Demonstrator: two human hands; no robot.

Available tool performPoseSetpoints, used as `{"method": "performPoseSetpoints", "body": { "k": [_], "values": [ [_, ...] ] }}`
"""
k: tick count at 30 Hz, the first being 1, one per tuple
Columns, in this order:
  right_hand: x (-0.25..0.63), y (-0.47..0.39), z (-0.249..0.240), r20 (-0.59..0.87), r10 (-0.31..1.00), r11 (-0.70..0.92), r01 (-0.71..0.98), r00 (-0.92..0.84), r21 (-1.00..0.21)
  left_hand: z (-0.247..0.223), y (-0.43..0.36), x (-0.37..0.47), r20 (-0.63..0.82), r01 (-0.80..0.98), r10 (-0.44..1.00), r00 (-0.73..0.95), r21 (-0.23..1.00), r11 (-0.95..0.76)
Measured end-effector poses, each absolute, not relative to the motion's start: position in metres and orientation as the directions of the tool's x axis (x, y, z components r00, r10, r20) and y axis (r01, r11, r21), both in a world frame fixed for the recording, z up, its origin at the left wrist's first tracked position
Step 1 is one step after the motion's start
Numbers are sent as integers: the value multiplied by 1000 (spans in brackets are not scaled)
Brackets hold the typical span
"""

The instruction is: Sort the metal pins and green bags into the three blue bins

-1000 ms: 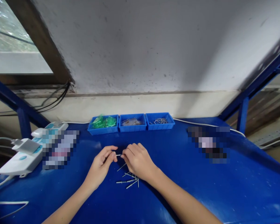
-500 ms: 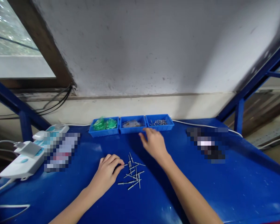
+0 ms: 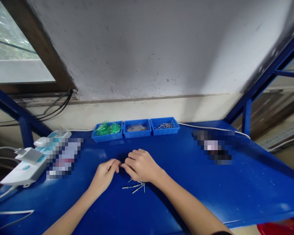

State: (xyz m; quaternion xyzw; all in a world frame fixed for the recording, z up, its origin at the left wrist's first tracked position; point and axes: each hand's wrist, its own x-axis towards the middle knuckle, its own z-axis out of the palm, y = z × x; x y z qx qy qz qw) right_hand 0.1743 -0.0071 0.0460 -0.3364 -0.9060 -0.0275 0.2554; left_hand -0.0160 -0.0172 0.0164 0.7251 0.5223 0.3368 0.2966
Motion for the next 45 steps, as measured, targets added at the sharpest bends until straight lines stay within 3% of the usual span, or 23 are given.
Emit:
{"method": "performPoseSetpoints", "body": {
  "k": [2, 4, 6, 9, 11, 13, 18, 22, 26, 30, 33, 36, 38, 40, 42, 45],
  "values": [
    [184, -2, 55, 575, 585, 763, 629, -571, -152, 20, -20, -16, 167, 514, 947, 276, 807, -292],
    [198, 11, 67, 706, 594, 687, 700, -385, -196, 24, -24, -16, 171, 505, 914, 369, 788, -352],
    [214, 30, 78, 771, 624, 491, 831, -126, -261, 27, -27, -16, 175, 518, 845, 505, 722, -459],
    [234, 55, 80, 672, 731, 123, 945, 120, -302, 30, -32, -14, 105, 555, 742, 662, 598, -579],
    [238, 58, 69, 563, 822, 98, 950, 90, -296, 30, -33, -11, 54, 598, 729, 683, 531, -600],
    [233, 48, 51, 488, 872, 227, 912, -35, -341, 28, -34, -9, 36, 625, 731, 682, 489, -608],
    [195, 5, 22, 413, 817, 563, 713, -403, -418, 20, -28, -12, 98, 657, 758, 645, 435, -616],
    [173, -8, 22, 414, 728, 682, 634, -546, -365, 14, -18, -19, 174, 651, 869, 462, 599, -466],
    [171, -10, 21, 425, 645, 756, 610, -635, -236, 10, -15, -21, 162, 497, 920, 358, 800, -335],
    [176, -10, 26, 462, 591, 788, 596, -661, -156, 12, -19, -19, 142, 452, 909, 391, 831, -324],
    [191, 1, 41, 583, 571, 763, 635, -578, -118, 19, -23, -19, 129, 492, 899, 419, 800, -344],
    [221, 22, 54, 734, 640, 510, 840, -226, -187, 26, -26, -20, 134, 581, 851, 507, 677, -452],
    [243, 35, 55, 707, 707, 232, 943, 6, -240, 28, -28, -20, 126, 613, 791, 599, 563, -554],
    [259, 40, 48, 601, 794, 71, 969, 88, -236, 28, -30, -18, 110, 611, 737, 667, 486, -625],
    [262, 37, 38, 495, 869, 103, 966, 29, -237, 26, -32, -15, 105, 605, 710, 696, 446, -660],
    [242, 21, 29, 446, 877, 346, 881, -181, -323, 23, -33, -12, 105, 626, 705, 701, 382, -680]
  ]
}}
